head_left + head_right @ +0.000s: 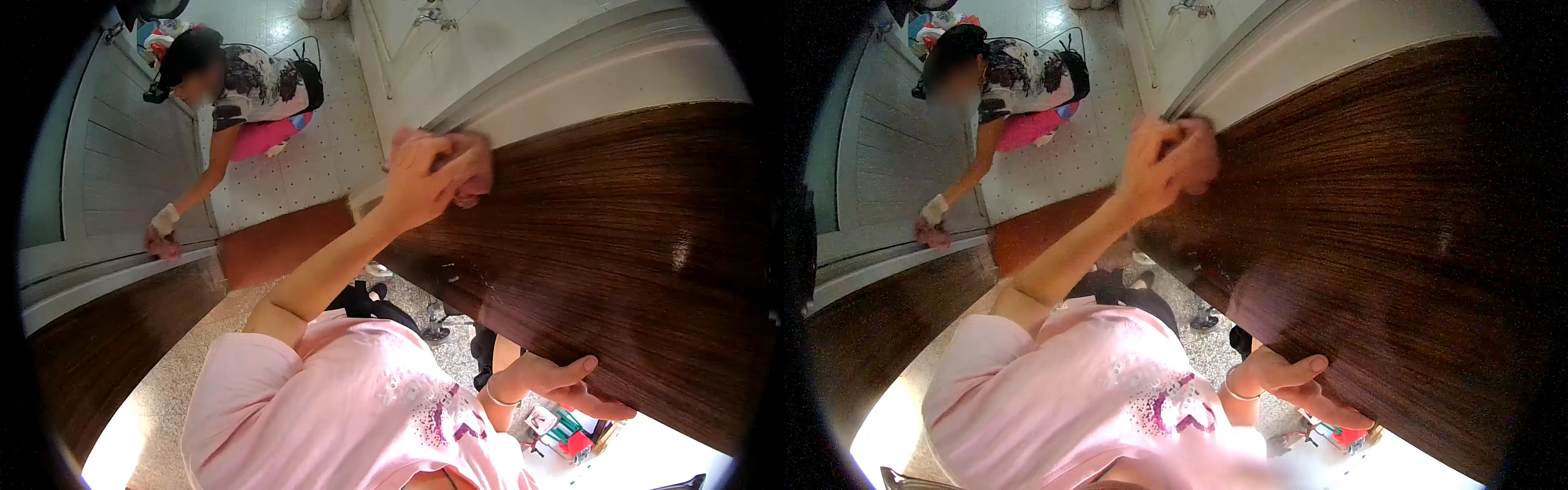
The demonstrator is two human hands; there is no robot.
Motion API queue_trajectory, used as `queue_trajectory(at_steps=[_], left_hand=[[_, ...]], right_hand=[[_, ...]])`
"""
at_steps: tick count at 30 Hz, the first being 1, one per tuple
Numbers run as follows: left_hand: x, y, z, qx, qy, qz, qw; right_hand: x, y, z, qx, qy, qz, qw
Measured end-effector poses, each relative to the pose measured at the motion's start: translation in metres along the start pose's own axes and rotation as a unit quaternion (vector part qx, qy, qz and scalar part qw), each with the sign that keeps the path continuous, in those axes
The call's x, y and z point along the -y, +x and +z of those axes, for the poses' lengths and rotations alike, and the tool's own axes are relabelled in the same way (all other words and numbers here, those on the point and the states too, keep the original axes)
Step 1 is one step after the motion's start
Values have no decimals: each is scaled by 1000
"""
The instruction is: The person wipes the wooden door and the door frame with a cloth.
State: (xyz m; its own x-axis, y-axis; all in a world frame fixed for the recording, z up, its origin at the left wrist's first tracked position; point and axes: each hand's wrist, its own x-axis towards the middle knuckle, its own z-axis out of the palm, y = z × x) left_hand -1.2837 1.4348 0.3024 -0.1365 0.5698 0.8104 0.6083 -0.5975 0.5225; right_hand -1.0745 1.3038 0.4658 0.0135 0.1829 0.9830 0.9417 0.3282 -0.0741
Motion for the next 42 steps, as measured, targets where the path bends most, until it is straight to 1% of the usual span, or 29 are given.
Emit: queue_trajectory(at_steps=[1,3,4,5,6,7,9,12,14,15,16,17,19,21,22,24,26,27,29,30,32,33,35,36,37,39,40,41,42], left_hand=[[5,-14,4,-1,-1,2,1000],[-1,-35,0,12,9,-43,999],[-4,-37,4,11,8,-40,999],[-19,-19,2,12,1,-46,999],[-76,17,8,17,0,-48,999],[-91,33,8,19,3,-48,999],[-117,63,14,-19,32,31,999],[-103,51,24,-15,22,39,999],[-76,28,25,-6,7,40,999],[-62,16,20,8,12,15,1000],[-73,16,20,25,18,-11,999],[-73,20,19,26,16,-10,999],[-75,35,16,-12,29,-26,999],[-82,57,8,-29,29,-18,999],[-89,65,7,-45,30,-10,999],[-77,56,18,-54,27,3,998],[-77,47,25,-78,19,-2,997],[-76,42,31,-77,13,0,997],[-66,10,36,27,18,-81,996],[-57,-9,34,28,18,-80,996],[-50,-30,24,117,-80,-240,960],[-49,-30,14,119,-77,-242,960],[-49,-22,-8,172,-70,-163,969],[-58,-12,-17,171,-68,-164,969],[-74,-4,-27,163,-215,-226,936],[-82,19,-41,150,-359,-285,876],[-82,37,-41,76,-239,-182,951],[-80,49,-40,-1,-111,-73,991],[-78,62,-34,-1,-109,-73,991]], right_hand=[[0,-2,0,-8,9,-7,1000],[-1,-12,-12,-22,15,-16,1000],[-3,-14,-16,-13,11,-11,1000],[-9,-11,-20,-3,9,-4,1000],[-41,21,-50,-5,14,5,1000],[-48,24,-56,-2,3,10,1000],[-62,33,-66,2,-5,17,1000],[-61,40,-57,3,14,23,1000],[-50,38,-42,-30,36,7,999],[-41,35,-34,-32,32,6,999],[-44,48,-42,-32,38,16,999],[-41,47,-38,-31,44,25,998],[-38,43,-34,-24,32,20,999],[-36,34,-32,-21,20,14,999],[-39,35,-35,-17,40,7,999],[-40,31,-39,-15,47,4,999],[-40,32,-37,-9,47,46,998],[-49,37,-34,-11,41,46,998],[-60,42,-36,-4,48,37,998],[-58,43,-37,-4,47,38,998],[-62,46,-38,-3,42,20,999],[-61,47,-38,-5,44,15,999],[-60,46,-40,-4,44,10,999],[-60,47,-40,-3,44,8,999],[-61,48,-42,-4,44,7,999],[-58,46,-41,-2,38,0,999],[-58,45,-42,-1,37,-4,999],[-56,43,-42,-1,34,-10,999],[-56,42,-41,1,32,-17,999]])
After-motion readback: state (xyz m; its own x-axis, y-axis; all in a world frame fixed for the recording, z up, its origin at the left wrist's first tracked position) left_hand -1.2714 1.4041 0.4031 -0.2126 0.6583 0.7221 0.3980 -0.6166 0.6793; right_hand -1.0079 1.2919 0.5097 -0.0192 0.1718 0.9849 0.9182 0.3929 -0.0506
